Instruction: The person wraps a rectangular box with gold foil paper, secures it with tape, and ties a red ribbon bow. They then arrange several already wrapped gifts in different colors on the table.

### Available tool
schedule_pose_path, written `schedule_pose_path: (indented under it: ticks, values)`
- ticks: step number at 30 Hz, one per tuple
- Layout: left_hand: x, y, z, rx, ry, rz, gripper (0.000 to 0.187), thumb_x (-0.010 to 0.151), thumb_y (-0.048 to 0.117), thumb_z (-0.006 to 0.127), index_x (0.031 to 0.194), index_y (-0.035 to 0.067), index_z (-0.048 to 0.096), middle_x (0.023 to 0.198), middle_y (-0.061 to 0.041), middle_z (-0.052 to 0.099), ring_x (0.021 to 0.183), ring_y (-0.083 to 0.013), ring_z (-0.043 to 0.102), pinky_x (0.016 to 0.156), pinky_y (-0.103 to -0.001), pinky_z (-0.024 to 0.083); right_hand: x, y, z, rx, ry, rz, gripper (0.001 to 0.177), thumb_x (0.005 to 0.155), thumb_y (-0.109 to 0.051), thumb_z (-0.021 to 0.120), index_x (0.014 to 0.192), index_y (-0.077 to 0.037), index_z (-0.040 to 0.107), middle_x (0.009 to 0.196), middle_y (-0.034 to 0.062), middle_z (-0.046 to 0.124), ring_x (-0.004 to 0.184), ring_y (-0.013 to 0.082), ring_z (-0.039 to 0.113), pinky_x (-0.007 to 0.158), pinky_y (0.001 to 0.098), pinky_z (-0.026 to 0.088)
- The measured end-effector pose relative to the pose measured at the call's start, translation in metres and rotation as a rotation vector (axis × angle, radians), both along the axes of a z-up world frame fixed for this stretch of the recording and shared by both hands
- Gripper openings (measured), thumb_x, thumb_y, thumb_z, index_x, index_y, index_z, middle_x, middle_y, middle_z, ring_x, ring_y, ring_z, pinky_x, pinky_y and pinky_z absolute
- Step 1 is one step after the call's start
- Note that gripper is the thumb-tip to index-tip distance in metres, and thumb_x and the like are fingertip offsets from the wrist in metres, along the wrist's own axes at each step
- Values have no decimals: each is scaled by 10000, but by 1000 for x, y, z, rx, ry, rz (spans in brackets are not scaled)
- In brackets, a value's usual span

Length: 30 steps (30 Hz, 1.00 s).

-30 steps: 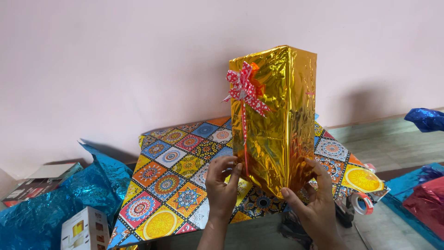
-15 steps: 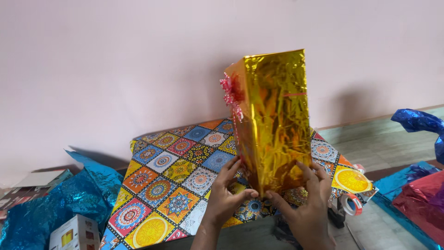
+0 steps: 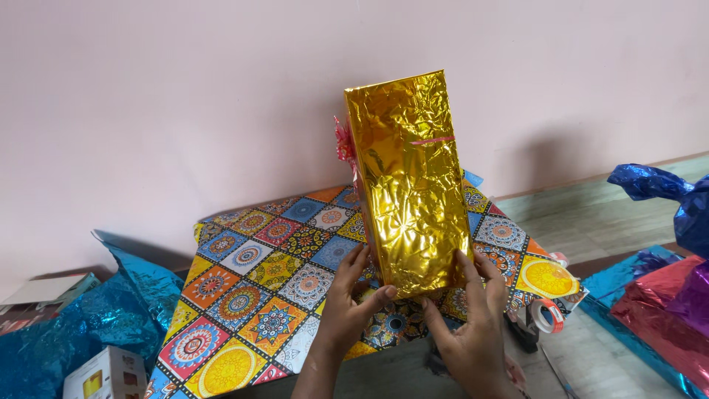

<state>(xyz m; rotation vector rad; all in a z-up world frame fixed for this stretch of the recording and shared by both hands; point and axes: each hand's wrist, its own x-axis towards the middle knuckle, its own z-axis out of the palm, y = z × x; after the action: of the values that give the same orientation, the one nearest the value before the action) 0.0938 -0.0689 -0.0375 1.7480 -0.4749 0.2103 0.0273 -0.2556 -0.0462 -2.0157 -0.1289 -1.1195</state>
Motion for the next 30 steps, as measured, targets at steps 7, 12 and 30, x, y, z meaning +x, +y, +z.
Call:
schedule_pose_path:
  ticks: [7,12,30]
  values:
    - [2,1,-7,-203,68,-45,534,880,204,761,1373,69,604,1261,-122,612,1210,-239,640,998,-398,555,-3,10,-6,116,-20,69,755,771,-126,772,1455,-43,462,1472,228,383,1357,353,431,1073,422,404]
    - [10,1,-15,-275,79,-117,412,965,160,661,1353,46,581,1239,-86,693,1186,-183,660,1013,-364,562,-9,15,-7,-26,-83,0,693,757,-132,775,1387,-50,500,1404,258,389,1303,394,435,1070,462,391]
    - [8,1,-19,-388,72,-38,573,814,117,815,1275,84,476,1151,-45,615,1034,-157,705,839,-280,615,-19,23,-9,-311,-153,92,614,740,-166,798,1323,-155,606,1491,217,431,1354,459,393,1090,566,377]
